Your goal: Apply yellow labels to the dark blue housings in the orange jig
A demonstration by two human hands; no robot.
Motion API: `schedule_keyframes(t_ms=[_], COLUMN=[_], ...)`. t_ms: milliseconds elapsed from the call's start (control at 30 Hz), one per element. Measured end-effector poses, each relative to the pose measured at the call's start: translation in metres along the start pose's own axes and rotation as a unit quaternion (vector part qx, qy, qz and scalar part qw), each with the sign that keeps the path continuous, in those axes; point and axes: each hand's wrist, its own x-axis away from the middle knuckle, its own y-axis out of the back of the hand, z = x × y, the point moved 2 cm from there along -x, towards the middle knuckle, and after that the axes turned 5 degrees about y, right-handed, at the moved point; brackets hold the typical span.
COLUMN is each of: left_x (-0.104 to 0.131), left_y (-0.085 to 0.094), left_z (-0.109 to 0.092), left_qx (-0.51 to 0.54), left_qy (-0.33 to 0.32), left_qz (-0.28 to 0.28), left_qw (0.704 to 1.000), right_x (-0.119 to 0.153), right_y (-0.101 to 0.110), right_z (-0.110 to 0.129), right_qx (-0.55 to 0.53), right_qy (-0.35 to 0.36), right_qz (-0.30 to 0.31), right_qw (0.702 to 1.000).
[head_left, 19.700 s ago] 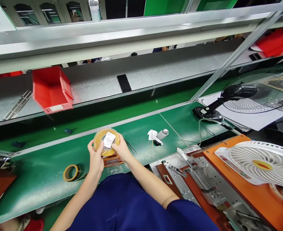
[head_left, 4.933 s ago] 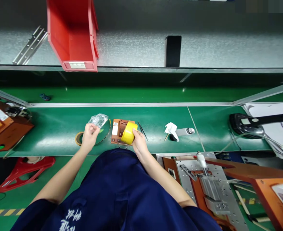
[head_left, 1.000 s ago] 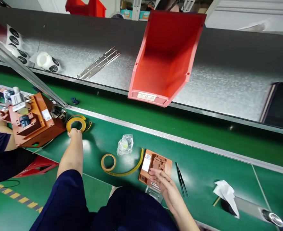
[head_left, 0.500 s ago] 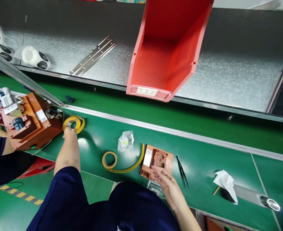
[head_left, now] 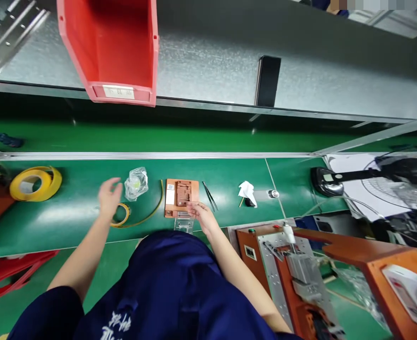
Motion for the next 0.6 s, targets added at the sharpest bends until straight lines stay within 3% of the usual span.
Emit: schedule_keyframes(t_ms=[133,233,300,433,600], left_x=[0.003,-0.010,-0.019,-0.028,-0.016], left_y=[-0.038,-0.056,-0.059,-0.041,0.014], left_z=[-0.025,-0.033,-0.033,-0.025,0.010], left_qx=[-0.118,-0.208,-0.232,-0.202,-0.067], left_qy=[-0.069,-0.057,-0.029,0.027,0.110], left_qz=[0.068,0.138,0.163,0.122,-0.069], left_qw=[0.988,0.967,0.959,0.971,0.989], right_x=[0.009,0.014,0.016,0.013,0.002], right_y=[0.015,0.026,0.034,0.057,0.076], right_z=[-0.009,-0.014,-0.016,-0.023,-0.039], right_qx=[-0.015,-0.027,-0.034,-0.044,-0.022], right_qy=[-0.005,-0.008,-0.011,-0.028,-0.087], right_qz=[0.024,0.034,0.035,0.030,0.027], right_qw=[1.000,0.999,0.999,0.998,0.996])
